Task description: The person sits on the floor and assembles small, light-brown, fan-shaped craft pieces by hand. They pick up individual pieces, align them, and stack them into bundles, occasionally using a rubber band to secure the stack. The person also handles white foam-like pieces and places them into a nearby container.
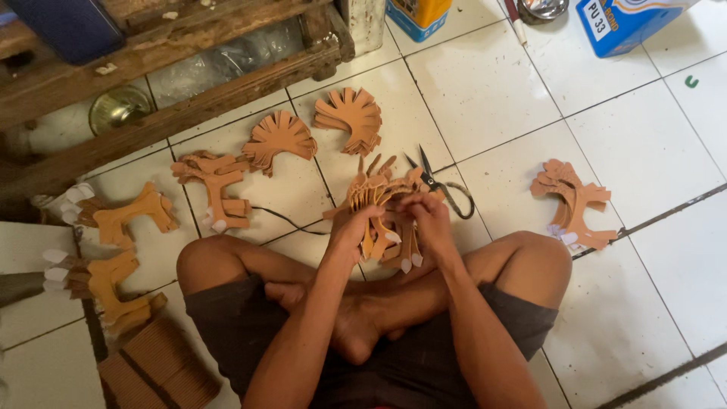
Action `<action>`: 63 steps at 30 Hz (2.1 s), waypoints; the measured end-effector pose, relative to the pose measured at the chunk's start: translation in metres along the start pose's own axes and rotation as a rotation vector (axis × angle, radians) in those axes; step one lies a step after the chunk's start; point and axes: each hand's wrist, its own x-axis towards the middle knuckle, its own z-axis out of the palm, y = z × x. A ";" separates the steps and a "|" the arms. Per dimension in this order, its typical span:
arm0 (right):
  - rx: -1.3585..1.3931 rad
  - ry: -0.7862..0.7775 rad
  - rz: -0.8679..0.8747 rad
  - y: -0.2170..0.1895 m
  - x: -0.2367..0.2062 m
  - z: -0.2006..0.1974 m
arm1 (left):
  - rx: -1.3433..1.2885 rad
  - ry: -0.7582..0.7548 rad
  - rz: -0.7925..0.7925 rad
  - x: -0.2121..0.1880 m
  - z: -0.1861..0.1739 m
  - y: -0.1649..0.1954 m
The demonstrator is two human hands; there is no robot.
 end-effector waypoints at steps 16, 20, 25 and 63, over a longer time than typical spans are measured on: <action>-0.701 -0.258 -0.514 0.009 0.013 0.013 | -0.250 -0.143 0.199 -0.110 -0.030 0.086; -0.763 0.081 -0.438 -0.007 -0.001 0.003 | -0.291 -0.169 0.381 -0.120 -0.054 0.078; -0.801 0.176 -0.292 -0.010 -0.015 0.010 | -0.207 -0.062 0.250 -0.097 -0.097 0.039; -0.593 0.288 -0.032 -0.069 -0.064 0.002 | -0.347 -0.196 0.159 -0.091 -0.044 0.011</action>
